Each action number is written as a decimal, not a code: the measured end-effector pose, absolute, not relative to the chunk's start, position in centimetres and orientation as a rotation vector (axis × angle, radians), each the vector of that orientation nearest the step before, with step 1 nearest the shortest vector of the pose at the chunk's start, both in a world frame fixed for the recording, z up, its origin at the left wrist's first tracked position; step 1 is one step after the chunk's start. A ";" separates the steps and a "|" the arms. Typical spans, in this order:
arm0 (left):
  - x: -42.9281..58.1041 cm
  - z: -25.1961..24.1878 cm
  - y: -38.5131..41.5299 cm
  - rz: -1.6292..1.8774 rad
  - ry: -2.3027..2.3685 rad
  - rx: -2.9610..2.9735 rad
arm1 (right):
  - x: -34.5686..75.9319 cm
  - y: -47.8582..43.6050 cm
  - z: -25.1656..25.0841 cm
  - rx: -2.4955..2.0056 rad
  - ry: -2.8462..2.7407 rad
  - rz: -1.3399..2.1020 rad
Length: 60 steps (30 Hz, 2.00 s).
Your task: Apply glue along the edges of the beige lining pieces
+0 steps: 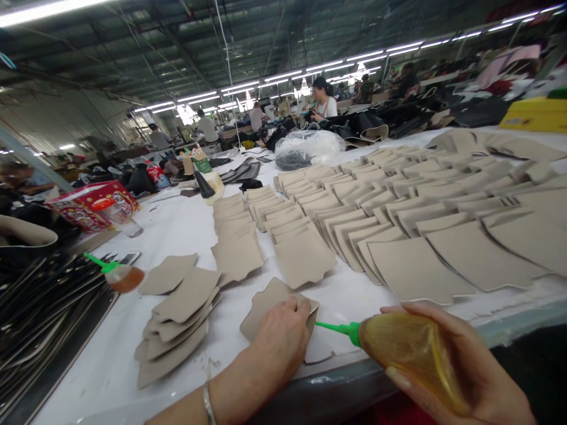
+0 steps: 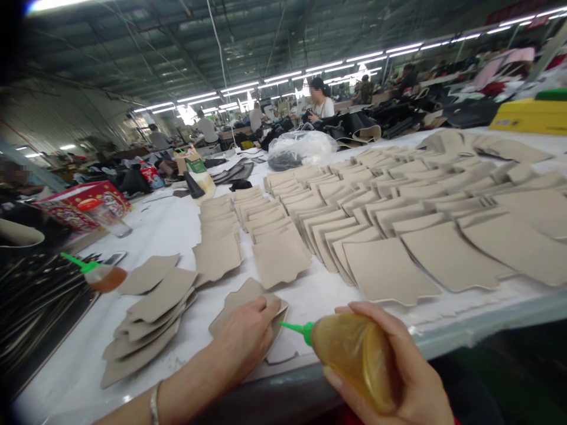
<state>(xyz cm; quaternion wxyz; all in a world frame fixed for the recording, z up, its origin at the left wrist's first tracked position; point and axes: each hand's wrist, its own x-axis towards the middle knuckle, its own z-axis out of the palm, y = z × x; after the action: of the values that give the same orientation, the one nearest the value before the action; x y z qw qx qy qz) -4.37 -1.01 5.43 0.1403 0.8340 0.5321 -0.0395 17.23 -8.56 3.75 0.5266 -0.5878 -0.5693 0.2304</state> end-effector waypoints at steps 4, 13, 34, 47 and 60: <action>-4.3 4.6 -1.1 -0.019 1.494 2.428 | 17.9 -7.5 3.2 -1.334 -1.598 0.411; -5.1 4.5 -1.0 0.051 1.442 2.385 | 17.9 -6.3 2.7 -1.343 -1.734 0.298; -6.1 5.2 -0.9 0.154 1.331 2.291 | 17.7 -6.5 2.9 -1.469 -1.584 0.365; -6.1 5.5 -1.0 0.146 1.336 2.284 | 17.1 -6.6 3.4 -1.464 -1.458 0.498; -6.3 5.5 -1.1 0.117 1.340 2.312 | 18.2 -6.9 1.8 -1.399 -1.526 0.557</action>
<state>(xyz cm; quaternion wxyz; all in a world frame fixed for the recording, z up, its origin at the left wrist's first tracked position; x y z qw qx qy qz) -6.26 -1.11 5.50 0.2312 0.8410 0.4873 0.0425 18.23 -6.92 1.82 0.4784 -0.5732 -0.6249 0.2281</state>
